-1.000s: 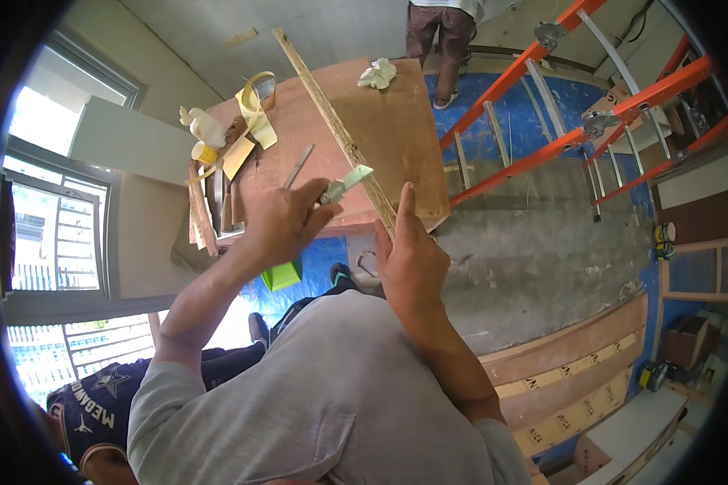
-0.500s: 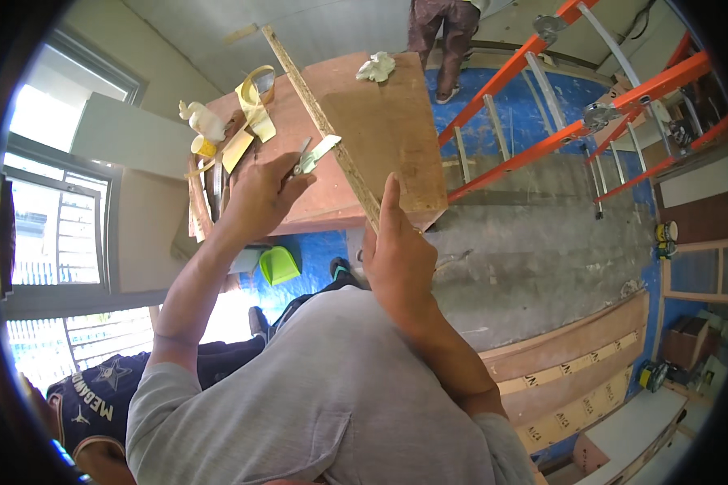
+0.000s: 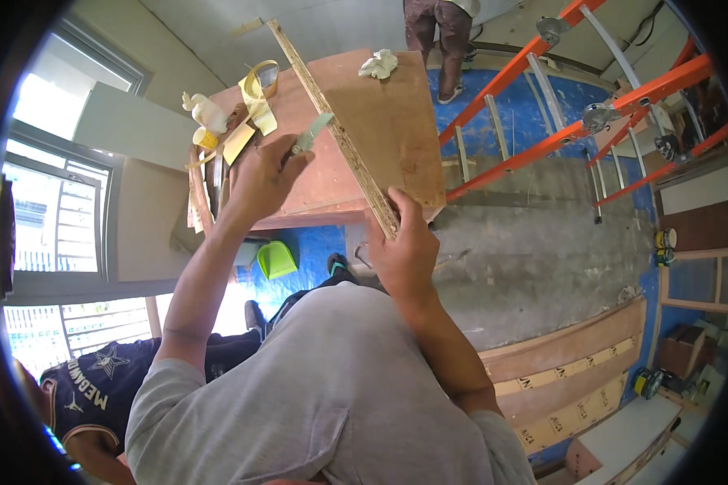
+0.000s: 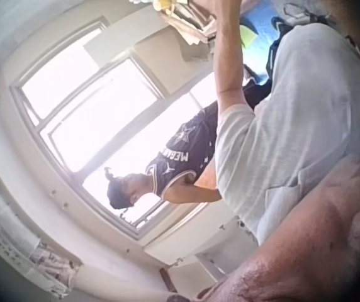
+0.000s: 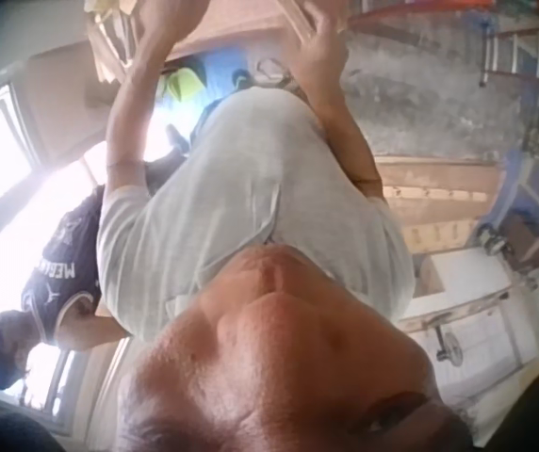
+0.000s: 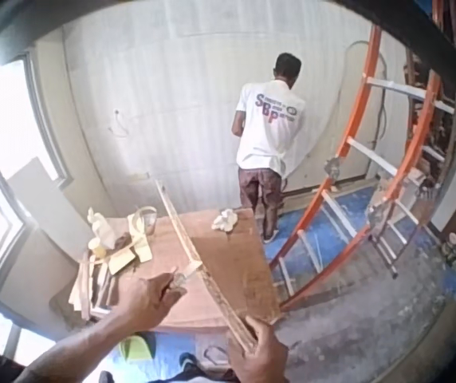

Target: The person applies adhesive and laminate strips to the edges of a wooden panel, trimming the excess with a blade and smoothing the edges with a file.

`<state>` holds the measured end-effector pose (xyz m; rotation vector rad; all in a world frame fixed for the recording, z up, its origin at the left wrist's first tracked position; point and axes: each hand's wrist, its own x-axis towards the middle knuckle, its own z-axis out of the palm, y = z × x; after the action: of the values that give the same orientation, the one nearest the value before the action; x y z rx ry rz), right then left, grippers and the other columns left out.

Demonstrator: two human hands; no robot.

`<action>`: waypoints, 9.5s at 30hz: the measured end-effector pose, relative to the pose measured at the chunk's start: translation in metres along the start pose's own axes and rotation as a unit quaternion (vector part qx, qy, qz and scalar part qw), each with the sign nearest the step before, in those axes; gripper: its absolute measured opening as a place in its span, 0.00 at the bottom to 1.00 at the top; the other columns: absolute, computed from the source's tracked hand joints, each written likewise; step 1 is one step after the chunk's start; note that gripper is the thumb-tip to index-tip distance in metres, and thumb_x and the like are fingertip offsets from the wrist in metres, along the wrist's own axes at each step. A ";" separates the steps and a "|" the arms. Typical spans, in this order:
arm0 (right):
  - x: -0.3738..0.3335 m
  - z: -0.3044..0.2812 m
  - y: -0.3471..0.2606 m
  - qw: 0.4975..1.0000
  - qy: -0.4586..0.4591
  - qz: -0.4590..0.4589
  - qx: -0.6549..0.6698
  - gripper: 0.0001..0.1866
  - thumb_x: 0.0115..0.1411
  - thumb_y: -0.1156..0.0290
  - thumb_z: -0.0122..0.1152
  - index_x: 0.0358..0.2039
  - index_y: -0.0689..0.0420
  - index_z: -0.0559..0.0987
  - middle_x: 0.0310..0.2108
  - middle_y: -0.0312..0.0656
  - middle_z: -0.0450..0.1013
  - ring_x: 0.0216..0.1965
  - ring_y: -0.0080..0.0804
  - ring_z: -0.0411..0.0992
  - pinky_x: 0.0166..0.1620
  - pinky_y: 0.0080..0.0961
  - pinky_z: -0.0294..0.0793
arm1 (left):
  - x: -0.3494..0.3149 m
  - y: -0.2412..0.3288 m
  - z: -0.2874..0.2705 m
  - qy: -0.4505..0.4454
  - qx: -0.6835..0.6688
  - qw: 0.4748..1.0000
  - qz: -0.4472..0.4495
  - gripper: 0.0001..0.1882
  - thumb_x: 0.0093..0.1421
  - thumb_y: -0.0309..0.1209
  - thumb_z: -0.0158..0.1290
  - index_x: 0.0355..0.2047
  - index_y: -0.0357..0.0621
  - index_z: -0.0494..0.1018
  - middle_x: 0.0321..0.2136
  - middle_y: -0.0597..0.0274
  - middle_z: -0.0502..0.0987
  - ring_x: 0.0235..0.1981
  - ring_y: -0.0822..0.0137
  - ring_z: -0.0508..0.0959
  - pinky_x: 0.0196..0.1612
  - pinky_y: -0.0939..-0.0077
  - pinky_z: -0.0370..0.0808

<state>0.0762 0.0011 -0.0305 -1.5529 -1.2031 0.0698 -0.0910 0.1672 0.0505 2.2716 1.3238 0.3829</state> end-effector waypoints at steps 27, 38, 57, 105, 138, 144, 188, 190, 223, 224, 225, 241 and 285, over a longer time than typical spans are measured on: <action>-0.023 0.006 0.050 0.978 -0.079 0.075 0.177 0.29 0.59 0.79 0.70 0.62 0.68 0.74 0.45 0.59 0.81 0.46 0.49 0.83 0.48 0.35 0.80 | -0.074 0.054 0.022 -0.022 -0.041 0.999 0.009 0.15 0.69 0.35 0.57 0.47 0.35 0.76 0.21 0.47 0.75 0.21 0.54 0.76 0.28 0.59 0.70; -0.018 0.002 0.049 0.984 -0.082 0.060 0.147 0.31 0.57 0.77 0.72 0.61 0.70 0.74 0.43 0.60 0.81 0.43 0.51 0.83 0.47 0.35 0.81 | -0.110 0.072 0.041 -0.034 -0.039 0.997 0.060 0.15 0.64 0.30 0.60 0.48 0.34 0.76 0.20 0.47 0.74 0.22 0.53 0.77 0.30 0.60 0.71; -0.012 0.003 0.053 0.980 -0.082 0.061 0.171 0.27 0.62 0.75 0.69 0.60 0.71 0.75 0.44 0.62 0.80 0.44 0.50 0.83 0.48 0.35 0.80 | -0.091 0.075 0.042 -0.022 -0.028 0.999 -0.004 0.14 0.68 0.32 0.57 0.49 0.36 0.75 0.21 0.43 0.74 0.24 0.47 0.78 0.30 0.57 0.70; -0.021 0.008 0.047 0.989 -0.039 0.023 0.138 0.21 0.63 0.73 0.70 0.56 0.65 0.79 0.39 0.56 0.82 0.40 0.43 0.84 0.45 0.32 0.81 | -0.112 0.076 0.035 -0.034 -0.017 0.999 0.025 0.17 0.68 0.35 0.58 0.51 0.37 0.75 0.20 0.47 0.75 0.24 0.46 0.78 0.31 0.54 0.71; -0.021 0.011 0.053 0.988 -0.043 0.013 0.146 0.27 0.61 0.76 0.70 0.60 0.69 0.75 0.45 0.62 0.80 0.46 0.54 0.82 0.48 0.36 0.80 | -0.138 0.081 0.039 -0.053 -0.003 0.994 0.100 0.16 0.66 0.34 0.59 0.50 0.38 0.76 0.19 0.49 0.75 0.22 0.48 0.78 0.29 0.56 0.72; -0.019 0.006 0.047 0.986 -0.062 0.048 0.147 0.26 0.62 0.76 0.69 0.60 0.68 0.76 0.44 0.61 0.81 0.45 0.50 0.83 0.48 0.35 0.80 | -0.081 0.057 0.036 0.028 0.008 0.999 0.022 0.16 0.69 0.34 0.56 0.49 0.35 0.75 0.19 0.47 0.74 0.21 0.49 0.77 0.29 0.55 0.71; -0.021 0.010 0.056 0.978 -0.071 0.086 0.174 0.24 0.65 0.73 0.71 0.58 0.68 0.78 0.48 0.58 0.82 0.48 0.43 0.83 0.51 0.32 0.80 | 0.024 -0.003 -0.003 0.052 0.009 0.999 -0.011 0.17 0.68 0.41 0.58 0.37 0.35 0.77 0.23 0.46 0.76 0.28 0.50 0.78 0.35 0.55 0.70; -0.016 0.006 0.046 0.980 -0.073 0.068 0.174 0.24 0.65 0.73 0.71 0.59 0.68 0.78 0.48 0.57 0.82 0.48 0.42 0.83 0.52 0.31 0.79 | 0.052 -0.017 -0.003 0.060 0.017 0.998 -0.026 0.18 0.69 0.42 0.57 0.37 0.36 0.77 0.23 0.45 0.76 0.28 0.50 0.78 0.35 0.55 0.70; -0.016 0.008 0.052 0.976 -0.066 0.089 0.189 0.23 0.64 0.74 0.71 0.57 0.68 0.78 0.43 0.56 0.82 0.44 0.37 0.84 0.47 0.30 0.80 | -0.005 0.029 0.005 0.018 0.038 0.999 0.019 0.15 0.69 0.39 0.59 0.42 0.37 0.78 0.23 0.45 0.78 0.26 0.47 0.80 0.31 0.54 0.73; -0.015 0.007 0.052 0.975 -0.066 0.080 0.199 0.23 0.64 0.74 0.71 0.57 0.68 0.78 0.43 0.56 0.82 0.44 0.37 0.84 0.47 0.30 0.80 | -0.004 0.025 0.010 0.026 0.066 0.997 0.012 0.15 0.68 0.39 0.59 0.41 0.37 0.78 0.23 0.45 0.78 0.26 0.46 0.80 0.31 0.54 0.73; -0.014 0.007 0.053 0.975 -0.062 0.078 0.198 0.23 0.64 0.74 0.71 0.57 0.68 0.78 0.43 0.56 0.82 0.43 0.37 0.84 0.47 0.30 0.80 | -0.008 0.030 0.013 0.016 0.042 0.999 0.006 0.15 0.68 0.39 0.59 0.42 0.37 0.77 0.23 0.44 0.78 0.26 0.46 0.80 0.31 0.54 0.73; -0.015 0.003 0.056 0.981 -0.057 0.068 0.171 0.24 0.63 0.73 0.70 0.58 0.68 0.78 0.43 0.56 0.82 0.44 0.42 0.84 0.48 0.32 0.80 | -0.080 0.073 0.036 -0.036 0.006 0.999 0.036 0.17 0.68 0.40 0.57 0.42 0.36 0.74 0.21 0.40 0.77 0.28 0.36 0.80 0.33 0.46 0.74; -0.017 0.001 0.061 0.982 -0.052 0.075 0.165 0.22 0.62 0.75 0.72 0.54 0.70 0.80 0.44 0.57 0.83 0.46 0.43 0.84 0.50 0.33 0.80 | 0.152 -0.066 -0.021 0.105 0.041 0.993 -0.021 0.23 0.68 0.45 0.55 0.43 0.33 0.81 0.36 0.35 0.81 0.41 0.41 0.83 0.44 0.50 0.76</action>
<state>0.1065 -0.0016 -0.0863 -1.3553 -1.0907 0.4336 -0.0745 0.3321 0.0336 2.3181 1.5138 0.5746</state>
